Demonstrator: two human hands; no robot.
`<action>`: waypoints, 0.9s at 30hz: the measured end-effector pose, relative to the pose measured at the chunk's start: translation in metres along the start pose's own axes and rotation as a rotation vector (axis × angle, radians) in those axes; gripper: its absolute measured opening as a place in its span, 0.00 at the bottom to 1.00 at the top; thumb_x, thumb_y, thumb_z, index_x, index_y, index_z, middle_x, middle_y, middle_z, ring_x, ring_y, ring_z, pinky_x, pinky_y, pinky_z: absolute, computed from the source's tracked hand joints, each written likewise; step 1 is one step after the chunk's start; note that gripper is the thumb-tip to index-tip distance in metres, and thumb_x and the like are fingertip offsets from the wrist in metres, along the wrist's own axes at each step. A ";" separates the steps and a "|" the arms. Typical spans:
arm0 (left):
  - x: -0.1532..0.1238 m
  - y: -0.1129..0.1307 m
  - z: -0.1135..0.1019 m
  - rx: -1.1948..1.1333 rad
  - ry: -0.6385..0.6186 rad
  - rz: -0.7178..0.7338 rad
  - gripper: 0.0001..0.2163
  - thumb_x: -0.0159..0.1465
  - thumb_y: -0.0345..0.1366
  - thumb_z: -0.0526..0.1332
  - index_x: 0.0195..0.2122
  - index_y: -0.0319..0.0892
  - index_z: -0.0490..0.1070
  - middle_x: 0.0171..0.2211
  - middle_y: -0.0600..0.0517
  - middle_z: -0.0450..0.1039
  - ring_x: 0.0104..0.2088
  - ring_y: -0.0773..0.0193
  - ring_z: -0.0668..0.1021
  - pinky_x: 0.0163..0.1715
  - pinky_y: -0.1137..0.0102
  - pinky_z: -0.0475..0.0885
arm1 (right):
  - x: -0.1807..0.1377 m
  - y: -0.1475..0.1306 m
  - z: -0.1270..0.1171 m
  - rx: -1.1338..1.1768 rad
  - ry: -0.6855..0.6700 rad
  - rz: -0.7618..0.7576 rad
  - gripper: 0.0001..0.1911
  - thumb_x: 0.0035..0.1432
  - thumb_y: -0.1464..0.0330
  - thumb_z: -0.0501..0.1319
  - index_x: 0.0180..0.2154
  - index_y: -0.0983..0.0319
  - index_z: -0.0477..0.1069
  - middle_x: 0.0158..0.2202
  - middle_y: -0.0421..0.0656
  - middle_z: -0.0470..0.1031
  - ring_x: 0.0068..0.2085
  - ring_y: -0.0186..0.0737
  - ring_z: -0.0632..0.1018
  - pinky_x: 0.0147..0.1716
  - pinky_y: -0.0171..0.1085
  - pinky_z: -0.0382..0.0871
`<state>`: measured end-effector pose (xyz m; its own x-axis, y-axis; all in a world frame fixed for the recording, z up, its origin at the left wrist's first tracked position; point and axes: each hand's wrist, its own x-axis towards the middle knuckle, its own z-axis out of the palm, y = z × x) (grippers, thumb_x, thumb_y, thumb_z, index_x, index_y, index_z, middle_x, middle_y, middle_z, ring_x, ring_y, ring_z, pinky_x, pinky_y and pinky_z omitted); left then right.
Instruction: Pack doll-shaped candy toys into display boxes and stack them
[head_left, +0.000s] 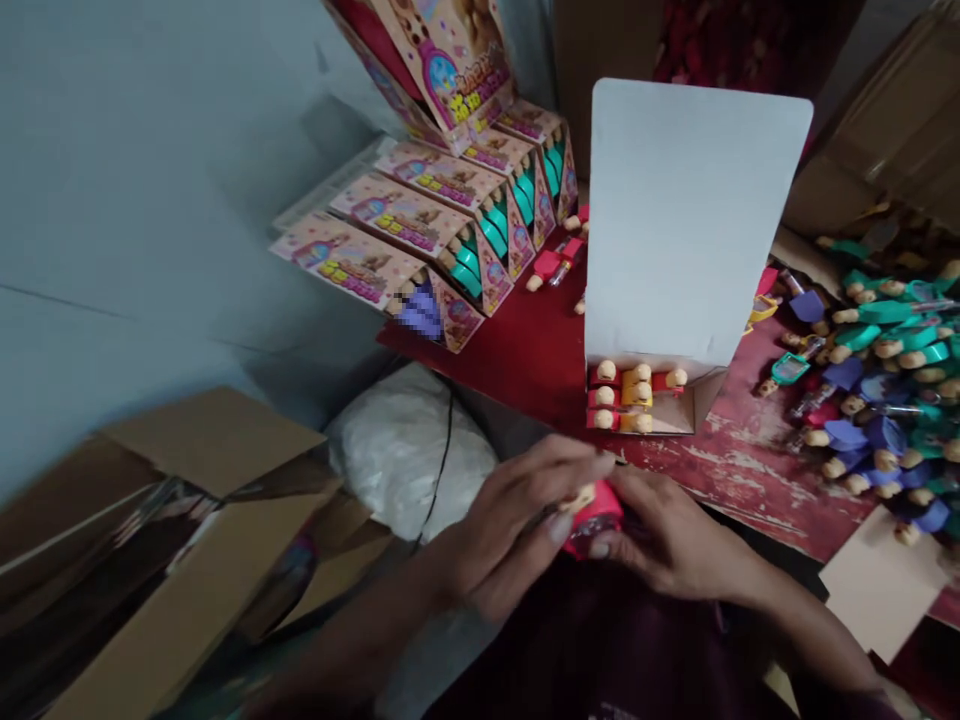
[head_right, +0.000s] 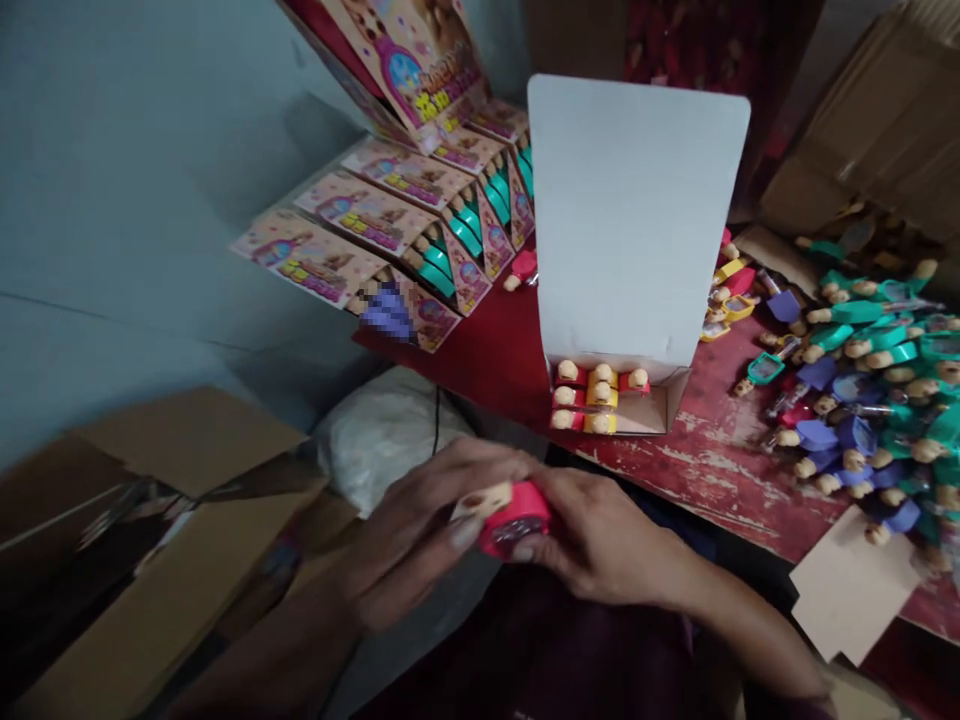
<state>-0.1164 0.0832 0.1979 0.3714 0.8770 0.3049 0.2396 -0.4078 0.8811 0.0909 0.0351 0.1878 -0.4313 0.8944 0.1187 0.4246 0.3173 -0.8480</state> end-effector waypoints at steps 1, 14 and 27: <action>0.010 -0.006 0.007 -0.004 -0.116 0.060 0.18 0.71 0.44 0.55 0.60 0.56 0.75 0.51 0.49 0.81 0.50 0.50 0.82 0.51 0.52 0.82 | -0.013 0.008 -0.002 -0.015 0.059 0.053 0.27 0.70 0.62 0.61 0.68 0.55 0.61 0.52 0.48 0.79 0.47 0.46 0.82 0.45 0.43 0.80; 0.090 -0.086 0.103 0.449 -0.567 0.428 0.26 0.71 0.33 0.55 0.70 0.50 0.62 0.71 0.55 0.62 0.76 0.46 0.50 0.72 0.34 0.37 | -0.068 0.164 0.005 -0.179 0.589 0.288 0.16 0.67 0.66 0.61 0.55 0.60 0.71 0.53 0.51 0.80 0.51 0.49 0.81 0.50 0.49 0.78; 0.086 -0.088 0.098 0.690 -0.552 0.509 0.28 0.72 0.34 0.55 0.73 0.47 0.55 0.72 0.53 0.60 0.76 0.48 0.50 0.74 0.38 0.41 | -0.033 0.184 0.000 -0.431 0.322 0.348 0.13 0.68 0.71 0.54 0.52 0.62 0.67 0.45 0.51 0.78 0.42 0.49 0.80 0.38 0.43 0.76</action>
<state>-0.0179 0.1693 0.1116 0.8934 0.3902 0.2225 0.3378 -0.9101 0.2400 0.1834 0.0636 0.0281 0.0219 0.9965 0.0802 0.8076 0.0297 -0.5890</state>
